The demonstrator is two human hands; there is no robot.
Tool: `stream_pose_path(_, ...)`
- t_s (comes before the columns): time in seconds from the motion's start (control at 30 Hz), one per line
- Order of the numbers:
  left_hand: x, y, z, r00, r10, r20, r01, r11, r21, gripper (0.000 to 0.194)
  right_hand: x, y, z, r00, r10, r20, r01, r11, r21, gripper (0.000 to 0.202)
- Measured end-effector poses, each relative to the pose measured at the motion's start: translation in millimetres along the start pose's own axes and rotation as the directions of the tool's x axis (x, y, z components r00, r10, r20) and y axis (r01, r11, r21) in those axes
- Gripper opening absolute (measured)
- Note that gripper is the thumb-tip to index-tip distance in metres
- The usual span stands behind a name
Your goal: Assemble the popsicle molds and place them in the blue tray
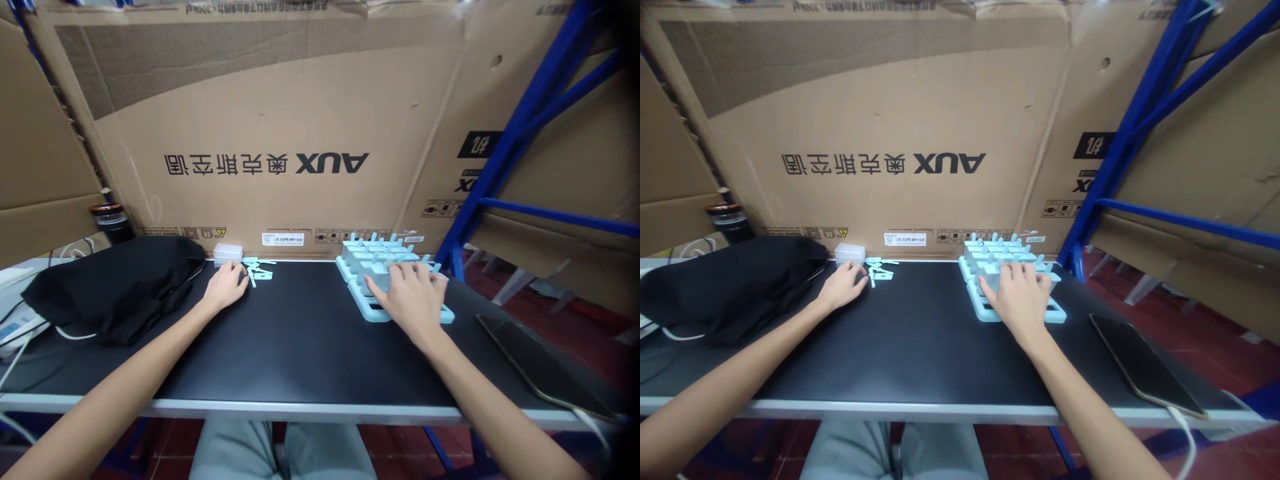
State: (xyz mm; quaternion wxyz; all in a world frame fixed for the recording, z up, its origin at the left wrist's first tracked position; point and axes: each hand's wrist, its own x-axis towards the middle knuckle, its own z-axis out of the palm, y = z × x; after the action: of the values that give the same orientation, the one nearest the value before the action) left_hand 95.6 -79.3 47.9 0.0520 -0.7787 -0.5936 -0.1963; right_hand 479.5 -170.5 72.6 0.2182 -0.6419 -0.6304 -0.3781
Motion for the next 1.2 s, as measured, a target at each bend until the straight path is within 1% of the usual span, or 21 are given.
stream_pose_path(0.1, -4.5, -1.8, 0.2, 0.999, 0.001, 0.052, 0.001, 1.000, -0.031, 0.024, -3.0, 0.5, 0.0, 1.000, 0.011, 0.006, -0.011, 1.000, -0.013, 0.048)
stream_pose_path(0.2, -3.7, -0.2, 4.4, 0.997, 0.032, 0.075, -0.027, 0.998, -0.057, 0.022, -5.9, -4.2, 0.0, 1.000, -0.006, 0.010, 0.006, 0.999, -0.044, 0.048)
stream_pose_path(0.37, 2.5, 9.0, 12.8, 0.995, 0.081, 0.062, -0.077, 0.995, -0.063, 0.024, -11.3, -9.4, 0.1, 0.999, -0.024, 0.038, 0.026, 0.998, -0.060, 0.047)
stream_pose_path(0.43, 4.0, 11.5, 14.8, 0.994, 0.089, 0.062, -0.084, 0.994, -0.076, 0.024, -13.5, -8.8, -1.7, 0.999, -0.013, 0.048, 0.015, 0.999, -0.034, 0.048)
stream_pose_path(0.5, 5.5, 10.3, 14.5, 0.995, 0.080, 0.067, -0.073, 0.993, -0.092, 0.025, -14.0, -10.6, -5.8, 0.999, 0.017, 0.030, -0.016, 1.000, -0.005, 0.053)
stream_pose_path(0.57, 8.3, 3.7, 11.0, 0.999, 0.044, 0.027, -0.041, 0.995, -0.089, 0.026, -10.8, -19.4, -11.3, 0.999, 0.053, -0.013, -0.053, 0.998, 0.036, 0.059)
stream_pose_path(0.6, 10.5, -1.7, 8.1, 1.000, 0.009, -0.023, -0.011, 0.997, -0.076, 0.027, -7.4, -27.4, -13.4, 0.998, 0.059, -0.029, -0.057, 0.996, 0.069, 0.061)
stream_pose_path(0.63, 13.2, -8.3, 4.7, 0.996, -0.036, -0.087, 0.031, 0.998, -0.059, 0.031, -2.6, -37.9, -14.5, 0.999, 0.039, -0.030, -0.036, 0.993, 0.115, 0.061)
stream_pose_path(0.67, 16.6, -16.0, 0.9, 0.984, -0.088, -0.155, 0.083, 0.996, -0.044, 0.037, 3.3, -50.8, -13.8, 1.000, -0.013, -0.012, 0.015, 0.984, 0.175, 0.058)
stream_pose_path(0.7, 20.5, -24.3, -2.8, 0.967, -0.142, -0.210, 0.138, 0.990, -0.035, 0.043, 10.2, -65.7, -11.0, 0.995, -0.095, 0.022, 0.086, 0.965, 0.248, 0.054)
stream_pose_path(0.73, 24.7, -32.8, -6.1, 0.951, -0.193, -0.242, 0.189, 0.981, -0.039, 0.049, 17.7, -82.0, -5.8, 0.976, -0.209, 0.068, 0.175, 0.927, 0.333, 0.049)
stream_pose_path(0.77, 28.9, -41.3, -8.7, 0.940, -0.235, -0.247, 0.229, 0.972, -0.053, 0.054, 25.5, -98.9, 1.7, 0.935, -0.334, 0.117, 0.257, 0.869, 0.423, 0.044)
stream_pose_path(0.8, 33.1, -49.3, -10.5, 0.939, -0.260, -0.228, 0.250, 0.966, -0.069, 0.058, 33.2, -115.6, 11.0, 0.884, -0.440, 0.161, 0.310, 0.807, 0.502, 0.042)
stream_pose_path(0.83, 36.9, -56.6, -11.5, 0.941, -0.275, -0.196, 0.264, 0.961, -0.082, 0.058, 40.7, -131.3, 21.7, 0.833, -0.519, 0.192, 0.339, 0.753, 0.564, 0.041)
stream_pose_path(0.87, 40.2, -63.1, -11.7, 0.946, -0.279, -0.163, 0.268, 0.959, -0.088, 0.057, 47.8, -145.4, 32.8, 0.790, -0.575, 0.214, 0.354, 0.712, 0.606, 0.042)
stream_pose_path(0.9, 42.9, -68.8, -11.3, 0.953, -0.271, -0.134, 0.261, 0.961, -0.088, 0.055, 54.3, -157.3, 43.5, 0.760, -0.606, 0.234, 0.356, 0.690, 0.630, 0.041)
stream_pose_path(0.93, 45.0, -73.7, -10.6, 0.960, -0.254, -0.114, 0.246, 0.966, -0.084, 0.052, 60.0, -166.8, 53.3, 0.742, -0.620, 0.253, 0.350, 0.682, 0.642, 0.040)
stream_pose_path(0.97, 46.7, -78.1, -9.7, 0.968, -0.229, -0.105, 0.222, 0.972, -0.079, 0.048, 64.9, -173.7, 61.5, 0.734, -0.622, 0.271, 0.341, 0.683, 0.645, 0.038)
stream_pose_path(1.03, 49.1, -85.4, -8.1, 0.980, -0.175, -0.091, 0.168, 0.983, -0.078, 0.042, 71.5, -180.1, 72.6, 0.740, -0.603, 0.299, 0.313, 0.702, 0.640, 0.032)
stream_pose_path(1.1, 51.4, -91.4, -7.5, 0.987, -0.142, -0.070, 0.136, 0.987, -0.089, 0.037, 73.8, -178.3, 76.9, 0.756, -0.568, 0.324, 0.278, 0.728, 0.627, 0.028)
stream_pose_path(1.2, 56.0, -98.1, -9.6, 0.994, -0.094, -0.054, 0.088, 0.990, -0.114, 0.033, 70.9, -167.4, 75.2, 0.777, -0.511, 0.367, 0.239, 0.779, 0.579, 0.021)
